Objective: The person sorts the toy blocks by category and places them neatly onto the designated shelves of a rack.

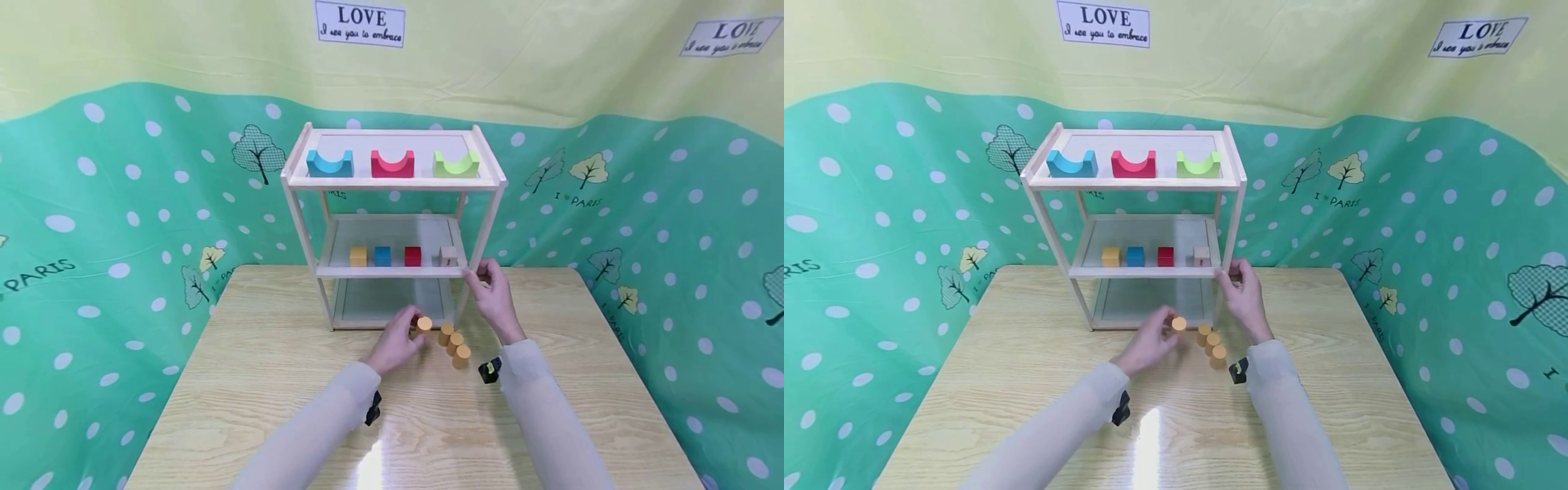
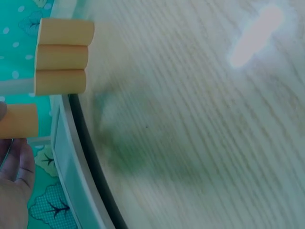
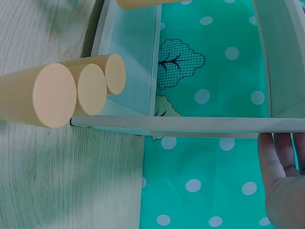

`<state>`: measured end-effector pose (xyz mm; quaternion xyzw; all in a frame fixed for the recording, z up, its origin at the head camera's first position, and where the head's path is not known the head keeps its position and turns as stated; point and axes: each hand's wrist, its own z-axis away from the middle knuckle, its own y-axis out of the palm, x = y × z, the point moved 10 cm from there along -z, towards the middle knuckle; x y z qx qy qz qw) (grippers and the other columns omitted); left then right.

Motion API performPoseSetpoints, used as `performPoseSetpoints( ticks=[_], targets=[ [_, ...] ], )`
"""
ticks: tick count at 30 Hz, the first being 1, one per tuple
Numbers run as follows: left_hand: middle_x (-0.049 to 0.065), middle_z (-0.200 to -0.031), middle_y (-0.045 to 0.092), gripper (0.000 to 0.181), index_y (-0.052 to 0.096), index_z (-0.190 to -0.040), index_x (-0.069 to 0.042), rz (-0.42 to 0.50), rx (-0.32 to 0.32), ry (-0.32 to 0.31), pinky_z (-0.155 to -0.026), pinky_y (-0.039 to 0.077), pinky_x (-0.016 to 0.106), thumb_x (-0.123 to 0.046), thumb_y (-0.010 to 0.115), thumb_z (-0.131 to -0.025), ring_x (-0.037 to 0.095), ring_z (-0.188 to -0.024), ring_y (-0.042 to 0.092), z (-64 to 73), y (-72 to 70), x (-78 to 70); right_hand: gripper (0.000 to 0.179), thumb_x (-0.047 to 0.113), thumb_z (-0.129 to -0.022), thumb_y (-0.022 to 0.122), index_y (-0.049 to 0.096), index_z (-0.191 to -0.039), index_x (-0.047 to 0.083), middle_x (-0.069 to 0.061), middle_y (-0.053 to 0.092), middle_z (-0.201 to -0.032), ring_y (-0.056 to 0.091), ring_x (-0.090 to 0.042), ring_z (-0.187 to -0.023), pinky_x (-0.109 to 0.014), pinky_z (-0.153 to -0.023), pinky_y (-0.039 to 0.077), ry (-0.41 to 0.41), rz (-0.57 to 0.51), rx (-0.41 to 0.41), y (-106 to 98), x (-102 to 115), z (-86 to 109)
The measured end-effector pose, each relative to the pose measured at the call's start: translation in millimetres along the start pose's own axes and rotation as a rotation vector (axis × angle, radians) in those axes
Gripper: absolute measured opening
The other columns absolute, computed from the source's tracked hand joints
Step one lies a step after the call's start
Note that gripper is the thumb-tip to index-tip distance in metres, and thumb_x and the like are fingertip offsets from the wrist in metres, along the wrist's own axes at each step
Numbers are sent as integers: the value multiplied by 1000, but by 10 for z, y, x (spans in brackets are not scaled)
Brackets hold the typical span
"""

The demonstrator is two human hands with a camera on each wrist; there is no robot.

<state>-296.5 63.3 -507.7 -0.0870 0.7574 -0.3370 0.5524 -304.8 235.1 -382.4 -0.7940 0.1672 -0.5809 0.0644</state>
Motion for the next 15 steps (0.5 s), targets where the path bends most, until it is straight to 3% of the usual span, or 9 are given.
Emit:
performPoseSetpoints(
  ticks=[6,15],
  targets=[
    [-4,-108,55,34,51,-114,-15,5,-22,19,-90,50,37,-7,68,-86,13,-101,54,-48,-85,-21,25,12,-96,56,51,-109,-9,-19,51,-97,51,-28,-93,-31,-78,45,8,9,9,-4,2,5],
    [0,-108,56,33,51,-116,-13,-15,-59,22,-86,50,32,-10,67,-88,15,-99,55,-143,-181,4,24,10,-95,56,51,-108,-9,-19,52,-97,51,-27,-91,-31,-78,45,0,10,12,-4,20,-9]
  ],
)
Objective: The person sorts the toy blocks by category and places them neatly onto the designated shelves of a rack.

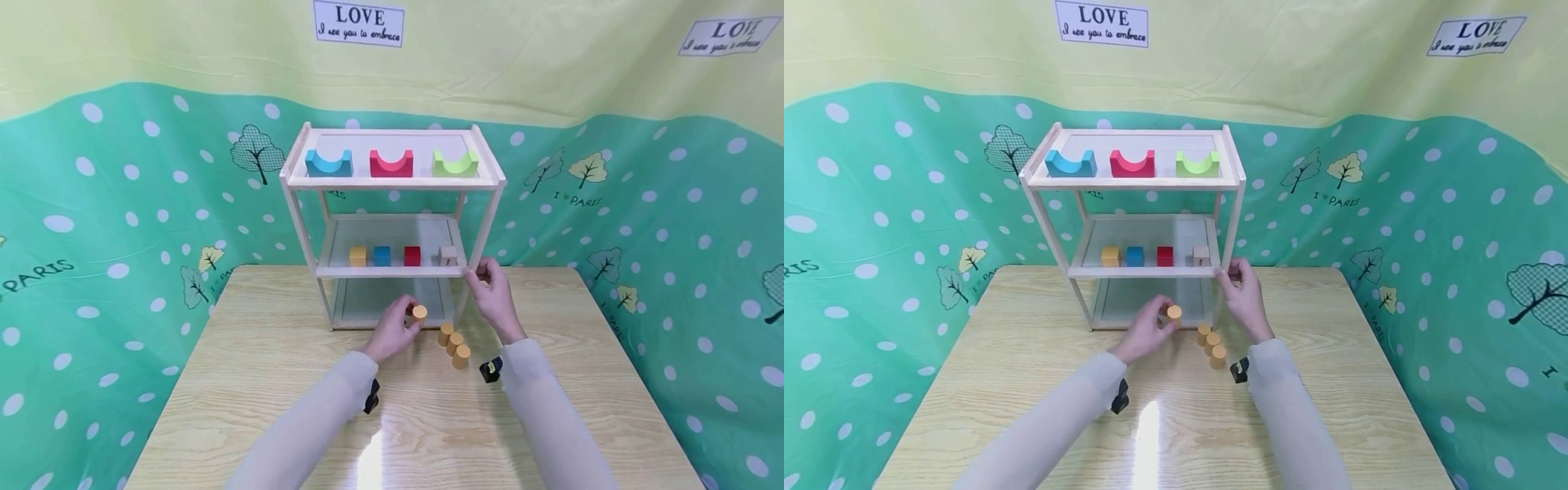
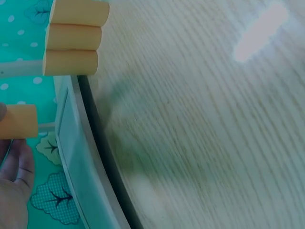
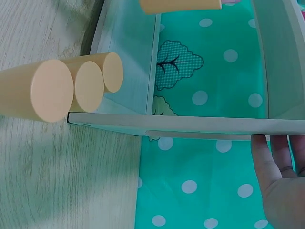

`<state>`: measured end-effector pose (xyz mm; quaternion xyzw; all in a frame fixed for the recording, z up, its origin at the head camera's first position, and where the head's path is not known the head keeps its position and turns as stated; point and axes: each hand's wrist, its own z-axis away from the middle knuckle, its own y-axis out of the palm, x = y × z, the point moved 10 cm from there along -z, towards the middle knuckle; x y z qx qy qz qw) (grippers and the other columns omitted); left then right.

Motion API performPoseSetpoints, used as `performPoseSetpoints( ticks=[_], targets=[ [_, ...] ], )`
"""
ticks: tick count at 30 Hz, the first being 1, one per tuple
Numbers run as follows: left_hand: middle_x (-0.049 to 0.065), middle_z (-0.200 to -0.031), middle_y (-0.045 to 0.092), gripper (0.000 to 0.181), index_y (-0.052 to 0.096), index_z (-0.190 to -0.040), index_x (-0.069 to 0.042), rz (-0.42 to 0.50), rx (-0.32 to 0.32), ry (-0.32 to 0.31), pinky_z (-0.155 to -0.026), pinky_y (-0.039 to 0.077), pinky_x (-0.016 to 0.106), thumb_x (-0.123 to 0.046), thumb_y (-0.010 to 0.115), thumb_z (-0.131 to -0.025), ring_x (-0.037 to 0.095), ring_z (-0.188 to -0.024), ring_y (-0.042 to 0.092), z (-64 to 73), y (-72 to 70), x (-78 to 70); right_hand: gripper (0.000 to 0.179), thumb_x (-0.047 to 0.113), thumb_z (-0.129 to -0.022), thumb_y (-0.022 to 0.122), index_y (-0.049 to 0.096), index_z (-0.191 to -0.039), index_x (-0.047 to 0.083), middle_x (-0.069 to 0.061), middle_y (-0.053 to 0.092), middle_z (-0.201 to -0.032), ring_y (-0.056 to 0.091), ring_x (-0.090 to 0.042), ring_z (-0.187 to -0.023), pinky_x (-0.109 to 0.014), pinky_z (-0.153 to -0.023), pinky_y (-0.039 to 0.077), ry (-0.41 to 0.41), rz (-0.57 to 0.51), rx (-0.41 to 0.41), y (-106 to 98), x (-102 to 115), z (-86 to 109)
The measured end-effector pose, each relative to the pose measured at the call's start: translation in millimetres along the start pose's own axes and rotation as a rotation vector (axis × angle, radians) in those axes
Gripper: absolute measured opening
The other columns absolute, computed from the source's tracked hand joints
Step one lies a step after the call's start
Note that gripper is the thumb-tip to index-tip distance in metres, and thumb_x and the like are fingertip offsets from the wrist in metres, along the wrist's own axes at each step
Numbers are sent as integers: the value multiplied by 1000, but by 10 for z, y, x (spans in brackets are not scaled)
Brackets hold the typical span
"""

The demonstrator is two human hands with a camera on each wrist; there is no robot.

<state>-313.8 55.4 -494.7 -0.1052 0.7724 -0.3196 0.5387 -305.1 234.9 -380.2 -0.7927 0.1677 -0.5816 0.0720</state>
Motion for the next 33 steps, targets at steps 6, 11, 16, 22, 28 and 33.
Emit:
performPoseSetpoints(
  ticks=[6,11,16,22,28,33],
  targets=[
    [1,-109,57,33,51,-118,-12,-14,3,-32,-86,49,31,-12,66,-88,15,-100,55,-80,19,41,22,9,-95,56,52,-107,-9,-17,52,-96,51,-25,-90,-33,-78,45,13,10,-24,-10,8,-1],
    [3,-110,57,35,51,-119,-11,-8,5,-45,-88,48,31,-11,66,-88,16,-100,55,-143,71,65,19,8,-94,56,53,-105,-8,-17,53,-94,52,-26,-89,-33,-77,45,20,28,-56,-29,35,9],
    [5,-112,58,37,51,-121,-9,1,-9,-53,-90,48,33,-10,67,-87,18,-103,55,-189,99,80,21,8,-95,56,53,-106,-9,-19,54,-95,52,-27,-88,-33,-76,45,22,29,-76,-24,39,8],
    [5,-112,58,37,51,-121,-8,4,-13,-51,-89,48,32,-10,67,-87,18,-102,56,-235,136,88,25,16,-95,57,54,-109,-5,-16,56,-97,52,-24,-89,-35,-77,46,25,32,-98,-8,-170,-51],
    [5,-110,58,37,52,-119,-8,21,-37,-41,-87,49,32,-8,68,-86,17,-100,56,-285,162,122,29,28,-95,59,55,-107,1,-12,56,-96,53,-22,-89,-37,-78,47,17,36,-109,13,-370,-110],
    [3,-108,57,34,52,-118,-9,40,-48,-50,-86,49,32,-7,66,-86,17,-98,56,-322,209,167,25,27,-95,58,54,-104,4,-11,55,-94,53,-22,-87,-37,-76,48,12,46,-111,5,-366,-107]
  ],
)
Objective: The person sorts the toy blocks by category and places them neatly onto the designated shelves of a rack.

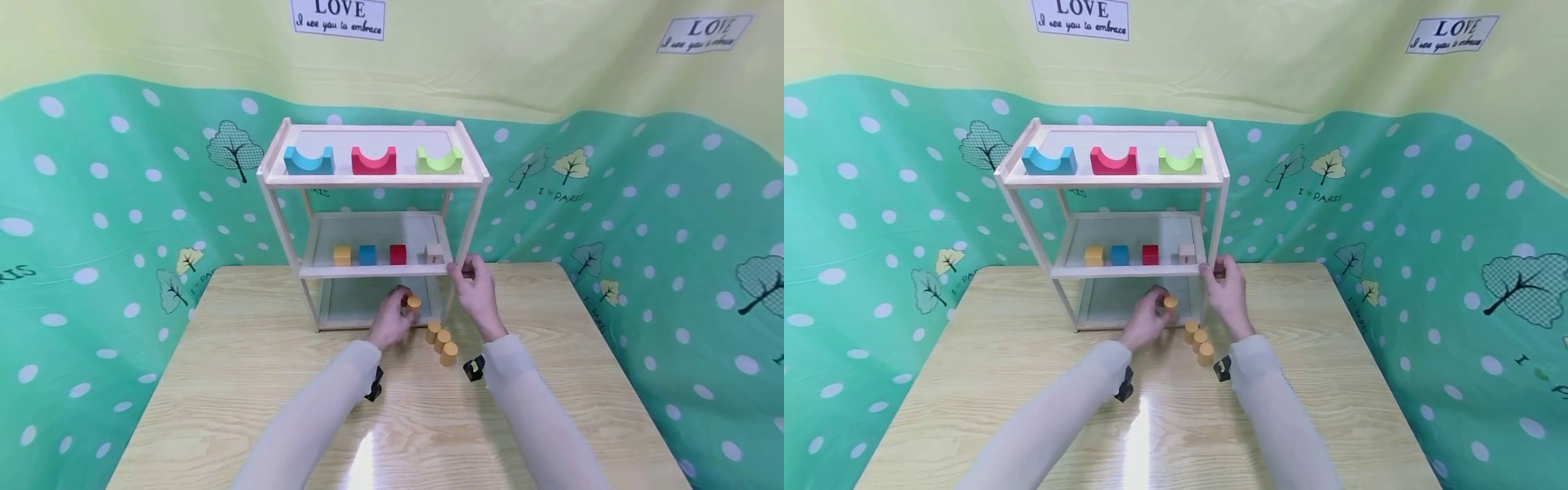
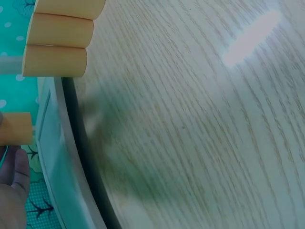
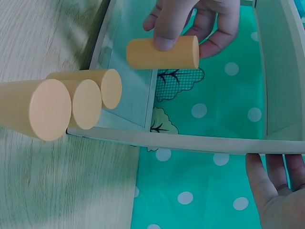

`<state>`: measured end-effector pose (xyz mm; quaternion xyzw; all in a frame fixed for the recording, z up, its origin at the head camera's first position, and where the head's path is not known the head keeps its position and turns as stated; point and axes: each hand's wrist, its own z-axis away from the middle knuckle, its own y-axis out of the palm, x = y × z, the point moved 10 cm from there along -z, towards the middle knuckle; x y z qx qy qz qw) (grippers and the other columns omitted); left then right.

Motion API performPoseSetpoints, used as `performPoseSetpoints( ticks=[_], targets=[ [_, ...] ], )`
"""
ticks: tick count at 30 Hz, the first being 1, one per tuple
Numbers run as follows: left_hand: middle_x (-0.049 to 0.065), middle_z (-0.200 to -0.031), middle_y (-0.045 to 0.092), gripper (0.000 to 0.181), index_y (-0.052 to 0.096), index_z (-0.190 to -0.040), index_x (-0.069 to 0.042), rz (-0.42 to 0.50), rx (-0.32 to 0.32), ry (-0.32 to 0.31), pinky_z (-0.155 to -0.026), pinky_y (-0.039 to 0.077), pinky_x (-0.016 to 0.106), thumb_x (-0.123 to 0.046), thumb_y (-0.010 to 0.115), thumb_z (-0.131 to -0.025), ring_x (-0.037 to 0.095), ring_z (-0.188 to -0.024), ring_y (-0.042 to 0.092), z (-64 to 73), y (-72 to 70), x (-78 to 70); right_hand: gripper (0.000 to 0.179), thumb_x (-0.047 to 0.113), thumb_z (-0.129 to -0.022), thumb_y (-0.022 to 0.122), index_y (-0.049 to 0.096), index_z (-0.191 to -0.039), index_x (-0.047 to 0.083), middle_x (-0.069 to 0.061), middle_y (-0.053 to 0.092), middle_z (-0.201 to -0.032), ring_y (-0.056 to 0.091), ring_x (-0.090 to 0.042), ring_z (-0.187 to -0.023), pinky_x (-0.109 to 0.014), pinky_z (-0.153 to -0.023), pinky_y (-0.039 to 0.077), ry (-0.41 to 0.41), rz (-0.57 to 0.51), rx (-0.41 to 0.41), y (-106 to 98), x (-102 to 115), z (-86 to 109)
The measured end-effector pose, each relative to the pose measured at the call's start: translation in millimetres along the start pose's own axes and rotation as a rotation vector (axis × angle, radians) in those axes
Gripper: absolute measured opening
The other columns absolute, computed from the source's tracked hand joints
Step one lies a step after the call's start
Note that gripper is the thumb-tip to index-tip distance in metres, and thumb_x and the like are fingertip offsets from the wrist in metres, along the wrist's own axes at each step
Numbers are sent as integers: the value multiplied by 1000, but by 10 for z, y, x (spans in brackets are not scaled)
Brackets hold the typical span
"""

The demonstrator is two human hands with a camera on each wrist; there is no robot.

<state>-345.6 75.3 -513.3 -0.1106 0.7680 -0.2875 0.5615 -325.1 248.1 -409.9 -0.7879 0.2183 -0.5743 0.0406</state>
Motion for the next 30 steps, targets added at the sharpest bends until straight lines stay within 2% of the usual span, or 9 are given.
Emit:
performPoseSetpoints(
  ticks=[5,9,11,15,18,20,28,30],
  targets=[
    [4,-107,58,35,52,-117,-9,1,-18,-26,-86,50,32,-5,67,-85,18,-98,57,-4,6,63,26,27,-95,58,54,-104,4,-11,55,-94,53,-23,-88,-37,-77,48,13,4,8,25,-22,-1],
    [6,-105,60,33,53,-115,-7,7,-41,-12,-84,50,33,-2,66,-85,19,-96,57,-15,31,74,28,27,-95,58,54,-106,2,-12,55,-96,53,-23,-90,-37,-78,47,20,-8,13,13,-38,11],
    [6,-104,60,33,53,-115,-7,13,-47,-9,-84,50,32,-2,66,-85,19,-95,58,-30,46,90,26,22,-96,58,54,-106,-1,-14,55,-95,52,-24,-90,-37,-78,47,18,-9,19,-4,72,45],
    [6,-104,60,33,53,-115,-7,13,-56,-10,-84,50,32,-1,66,-85,19,-95,58,-57,56,124,25,23,-96,57,53,-106,0,-13,54,-95,53,-24,-90,-38,-78,47,13,-8,21,-3,84,41],
    [6,-104,60,33,53,-116,-7,-3,-57,-10,-83,51,33,-1,65,-86,19,-95,58,-67,73,138,26,29,-95,58,53,-105,5,-10,54,-95,52,-21,-90,-37,-78,47,20,-4,13,4,-37,8],
    [6,-104,60,32,53,-116,-7,-10,-56,-13,-83,51,33,-2,65,-86,19,-94,58,-80,97,149,25,27,-95,58,53,-104,4,-10,54,-94,52,-21,-89,-37,-77,46,26,-6,12,-6,-28,9],
    [7,-104,59,34,53,-116,-7,2,-50,-56,-85,50,34,0,65,-85,20,-96,57,-100,131,219,21,10,-96,55,51,-105,-8,-18,53,-93,51,-25,-88,-34,-76,44,-9,7,38,-24,405,116],
    [7,-106,59,34,52,-116,-8,-3,-45,-67,-86,50,33,-1,65,-86,20,-98,57,-98,136,238,21,10,-95,55,51,-105,-9,-18,53,-93,51,-24,-88,-34,-77,44,-10,11,35,-24,426,124]
  ],
)
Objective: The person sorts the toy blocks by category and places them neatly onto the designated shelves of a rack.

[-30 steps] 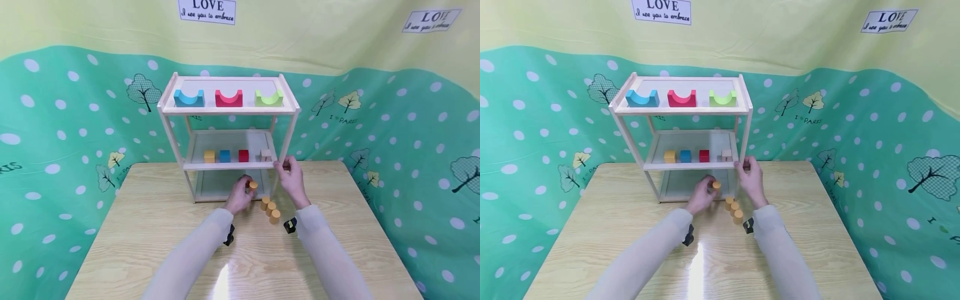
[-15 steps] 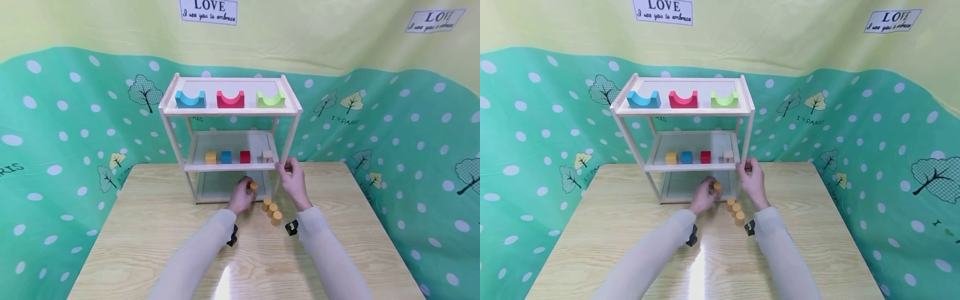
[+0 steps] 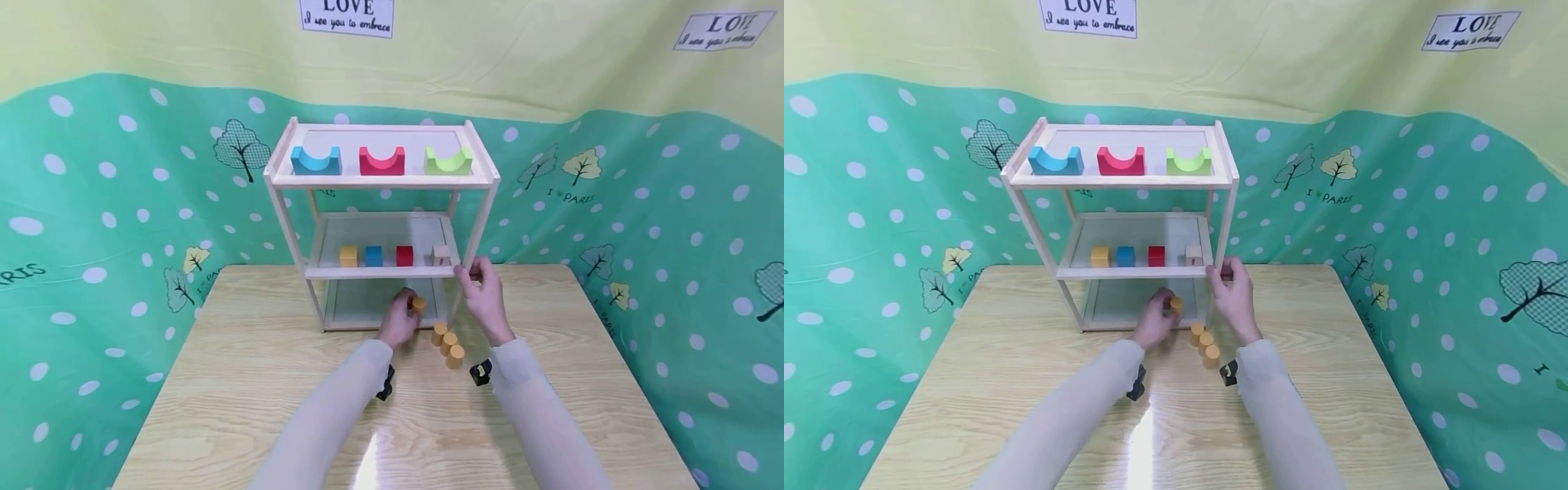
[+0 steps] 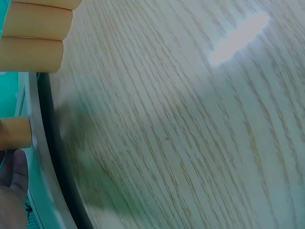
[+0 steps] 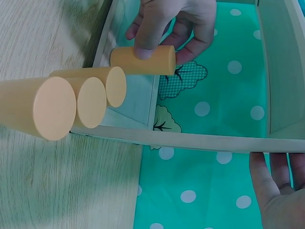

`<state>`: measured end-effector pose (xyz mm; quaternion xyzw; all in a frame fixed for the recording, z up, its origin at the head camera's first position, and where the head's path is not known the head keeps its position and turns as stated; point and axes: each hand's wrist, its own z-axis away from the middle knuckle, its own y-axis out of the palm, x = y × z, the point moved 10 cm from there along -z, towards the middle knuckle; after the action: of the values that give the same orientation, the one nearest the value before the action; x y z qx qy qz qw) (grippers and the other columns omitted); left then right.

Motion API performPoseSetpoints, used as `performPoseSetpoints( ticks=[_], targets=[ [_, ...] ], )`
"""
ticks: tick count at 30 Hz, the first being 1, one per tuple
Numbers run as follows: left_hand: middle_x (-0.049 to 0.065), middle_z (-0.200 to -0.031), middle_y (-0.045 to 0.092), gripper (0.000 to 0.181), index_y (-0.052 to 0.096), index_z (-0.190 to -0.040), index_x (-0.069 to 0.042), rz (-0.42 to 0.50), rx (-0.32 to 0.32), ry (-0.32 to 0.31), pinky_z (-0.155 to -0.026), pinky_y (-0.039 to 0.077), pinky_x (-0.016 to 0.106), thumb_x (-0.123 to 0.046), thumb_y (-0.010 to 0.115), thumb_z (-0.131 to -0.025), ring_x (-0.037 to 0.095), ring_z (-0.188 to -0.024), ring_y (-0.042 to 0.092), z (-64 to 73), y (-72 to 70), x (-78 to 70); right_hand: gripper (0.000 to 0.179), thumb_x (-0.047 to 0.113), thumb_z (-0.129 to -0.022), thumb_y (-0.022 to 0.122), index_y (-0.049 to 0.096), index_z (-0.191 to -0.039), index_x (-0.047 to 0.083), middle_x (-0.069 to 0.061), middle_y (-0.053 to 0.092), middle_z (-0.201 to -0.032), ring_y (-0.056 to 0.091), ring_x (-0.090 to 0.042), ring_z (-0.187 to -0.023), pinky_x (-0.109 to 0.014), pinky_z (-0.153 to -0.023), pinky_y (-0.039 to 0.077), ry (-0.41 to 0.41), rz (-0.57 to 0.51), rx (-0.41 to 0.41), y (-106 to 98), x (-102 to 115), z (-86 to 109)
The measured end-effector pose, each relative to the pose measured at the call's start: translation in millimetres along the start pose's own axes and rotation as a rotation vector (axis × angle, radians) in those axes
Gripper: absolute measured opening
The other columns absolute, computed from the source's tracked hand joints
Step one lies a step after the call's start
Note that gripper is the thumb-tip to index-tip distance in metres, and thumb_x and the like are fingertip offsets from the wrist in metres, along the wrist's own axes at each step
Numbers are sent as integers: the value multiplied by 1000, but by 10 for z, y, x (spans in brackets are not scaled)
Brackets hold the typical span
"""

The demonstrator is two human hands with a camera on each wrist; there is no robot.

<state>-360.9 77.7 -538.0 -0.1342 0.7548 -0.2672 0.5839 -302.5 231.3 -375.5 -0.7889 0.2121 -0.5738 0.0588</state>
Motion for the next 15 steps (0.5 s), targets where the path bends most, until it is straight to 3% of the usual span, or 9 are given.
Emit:
performPoseSetpoints(
  ticks=[5,12,15],
  targets=[
    [6,-107,59,32,52,-116,-9,-14,-1,-1,-87,50,34,-3,65,-87,20,-98,57,-12,3,-4,20,10,-95,55,52,-105,-7,-17,54,-93,52,-24,-88,-35,-77,45,-7,-7,-5,-7,-43,-20],
    [10,-104,59,30,53,-115,-5,2,-47,19,-86,50,37,0,63,-87,23,-96,58,-23,-1,-20,25,25,-96,57,53,-106,2,-10,54,-94,52,-21,-90,-36,-78,45,6,-16,-11,39,-418,-116],
    [12,-104,60,31,52,-114,-2,-1,-70,33,-86,50,38,3,62,-86,26,-96,59,-29,-12,-40,25,27,-96,57,53,-105,4,-9,54,-93,53,-21,-90,-36,-79,46,0,-8,-18,37,-449,-121]
  ],
)
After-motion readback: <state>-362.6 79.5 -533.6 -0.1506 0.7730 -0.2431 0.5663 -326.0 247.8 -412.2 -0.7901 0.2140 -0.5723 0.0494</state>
